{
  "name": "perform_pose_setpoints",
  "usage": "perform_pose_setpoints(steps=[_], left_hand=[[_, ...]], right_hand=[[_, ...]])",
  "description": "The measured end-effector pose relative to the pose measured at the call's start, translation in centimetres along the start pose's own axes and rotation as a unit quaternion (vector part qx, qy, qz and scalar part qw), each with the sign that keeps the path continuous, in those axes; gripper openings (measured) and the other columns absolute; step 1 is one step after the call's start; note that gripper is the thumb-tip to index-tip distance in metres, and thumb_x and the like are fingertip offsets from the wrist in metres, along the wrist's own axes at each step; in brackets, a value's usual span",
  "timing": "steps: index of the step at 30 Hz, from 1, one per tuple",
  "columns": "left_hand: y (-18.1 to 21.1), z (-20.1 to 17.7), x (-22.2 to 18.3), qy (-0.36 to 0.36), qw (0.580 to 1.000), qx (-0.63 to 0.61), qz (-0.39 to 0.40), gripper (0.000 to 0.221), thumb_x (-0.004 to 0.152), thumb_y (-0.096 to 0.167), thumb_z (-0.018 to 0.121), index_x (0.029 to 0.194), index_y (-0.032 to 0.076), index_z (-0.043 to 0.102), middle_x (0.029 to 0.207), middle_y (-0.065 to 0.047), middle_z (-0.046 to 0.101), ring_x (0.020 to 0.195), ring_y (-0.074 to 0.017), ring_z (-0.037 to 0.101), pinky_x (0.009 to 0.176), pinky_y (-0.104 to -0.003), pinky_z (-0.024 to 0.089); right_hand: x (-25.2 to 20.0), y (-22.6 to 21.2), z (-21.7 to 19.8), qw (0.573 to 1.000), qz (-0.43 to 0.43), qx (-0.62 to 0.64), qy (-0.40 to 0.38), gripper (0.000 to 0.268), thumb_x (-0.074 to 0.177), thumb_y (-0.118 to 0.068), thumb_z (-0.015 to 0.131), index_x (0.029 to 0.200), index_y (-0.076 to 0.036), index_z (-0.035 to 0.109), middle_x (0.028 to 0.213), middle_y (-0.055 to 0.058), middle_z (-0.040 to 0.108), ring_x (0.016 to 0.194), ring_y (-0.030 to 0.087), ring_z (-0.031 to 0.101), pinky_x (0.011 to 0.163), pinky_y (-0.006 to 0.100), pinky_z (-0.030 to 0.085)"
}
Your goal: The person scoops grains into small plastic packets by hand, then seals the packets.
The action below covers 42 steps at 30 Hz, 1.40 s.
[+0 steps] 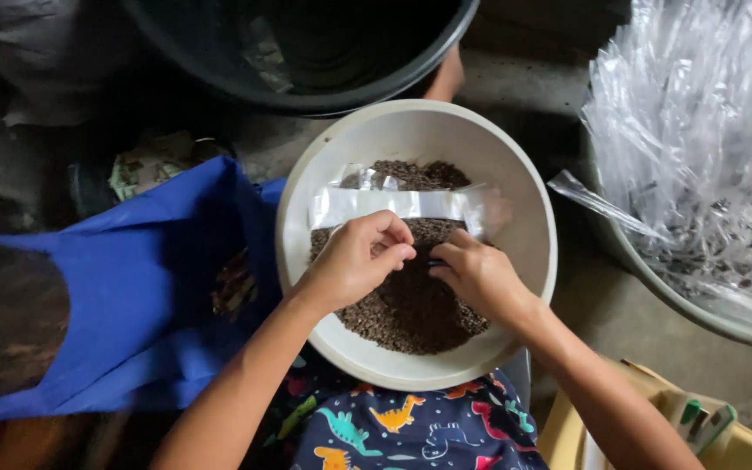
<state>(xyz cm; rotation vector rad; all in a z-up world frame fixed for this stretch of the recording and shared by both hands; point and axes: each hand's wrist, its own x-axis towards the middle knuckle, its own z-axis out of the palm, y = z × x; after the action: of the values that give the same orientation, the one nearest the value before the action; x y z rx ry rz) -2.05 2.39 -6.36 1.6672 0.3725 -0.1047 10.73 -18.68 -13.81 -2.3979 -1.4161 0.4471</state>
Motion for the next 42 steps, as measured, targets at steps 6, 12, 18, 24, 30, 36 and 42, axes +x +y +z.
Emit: perform_pose_setpoints(steps=[6,12,18,24,30,36,42], left_hand=[[-2.2,0.3,-1.1,0.030,0.990,-0.137,0.019,0.026,0.101,0.007,0.056,0.122,0.003,0.069,0.096,-0.017,0.077,0.083,-0.0205,0.075,0.076,-0.034,0.063],[-7.8,6.0,0.6,0.053,0.859,-0.505,-0.061,0.025,0.102,0.020,0.053,0.107,0.005,0.072,0.092,-0.014,0.075,0.082,-0.0215,0.074,0.066,-0.032,0.063],[-0.6,-1.1,-4.1,0.080,0.849,-0.518,-0.061,0.041,0.100,0.026,0.055,0.063,0.011,0.050,0.055,0.002,0.032,0.040,-0.0083,0.037,0.037,-0.017,0.030],[-12.3,-13.0,-6.7,0.365,0.925,-0.097,0.035,0.029,0.102,0.019,0.051,0.092,-0.002,0.067,0.084,-0.011,0.074,0.074,-0.0183,0.070,0.075,-0.028,0.059],[-16.2,-11.6,-6.4,0.413,0.853,0.301,0.103,0.031,0.084,0.008,0.068,0.114,0.004,0.071,0.118,-0.020,0.067,0.108,-0.0388,0.063,0.094,-0.044,0.051],[2.3,-7.9,-4.9,0.302,0.889,0.246,0.241,0.016,0.088,-0.015,0.068,0.102,-0.008,0.069,0.099,-0.015,0.069,0.078,-0.0249,0.061,0.074,-0.032,0.051],[2.8,-1.2,0.4,0.116,0.918,0.232,0.301,0.023,0.076,-0.012,0.071,0.093,0.003,0.075,0.094,-0.007,0.072,0.080,-0.0185,0.066,0.075,-0.028,0.056]], right_hand=[[0.2,-1.4,-2.1,0.996,-0.003,0.090,0.023,0.012,0.083,-0.024,0.077,0.094,-0.021,0.075,0.094,0.006,0.071,0.085,0.039,0.073,0.071,0.050,0.057],[-0.8,-7.7,-6.2,0.968,-0.029,0.213,0.133,0.022,0.078,-0.012,0.086,0.097,-0.019,0.078,0.100,0.002,0.073,0.079,0.023,0.073,0.068,0.034,0.059],[-1.8,-2.3,-6.3,0.975,0.087,0.113,0.172,0.016,0.089,-0.019,0.081,0.103,-0.024,0.076,0.088,0.008,0.072,0.078,0.037,0.069,0.070,0.049,0.054],[-6.4,1.1,-6.3,0.937,0.186,0.232,0.184,0.018,0.102,0.004,0.069,0.120,0.005,0.070,0.091,0.012,0.066,0.074,0.017,0.057,0.069,0.028,0.047],[-10.8,9.2,-6.0,0.932,0.168,0.138,0.289,0.017,0.122,0.013,0.065,0.138,0.014,0.061,0.094,0.017,0.058,0.074,0.020,0.051,0.067,0.029,0.039],[-15.4,20.2,-5.2,0.933,0.259,-0.008,0.250,0.016,0.098,-0.001,0.072,0.113,0.003,0.075,0.091,0.018,0.067,0.067,0.027,0.053,0.063,0.038,0.045],[-13.0,22.4,-5.7,0.919,0.280,0.021,0.277,0.037,0.090,-0.008,0.084,0.124,-0.007,0.071,0.109,0.015,0.059,0.095,0.027,0.064,0.075,0.038,0.052]])
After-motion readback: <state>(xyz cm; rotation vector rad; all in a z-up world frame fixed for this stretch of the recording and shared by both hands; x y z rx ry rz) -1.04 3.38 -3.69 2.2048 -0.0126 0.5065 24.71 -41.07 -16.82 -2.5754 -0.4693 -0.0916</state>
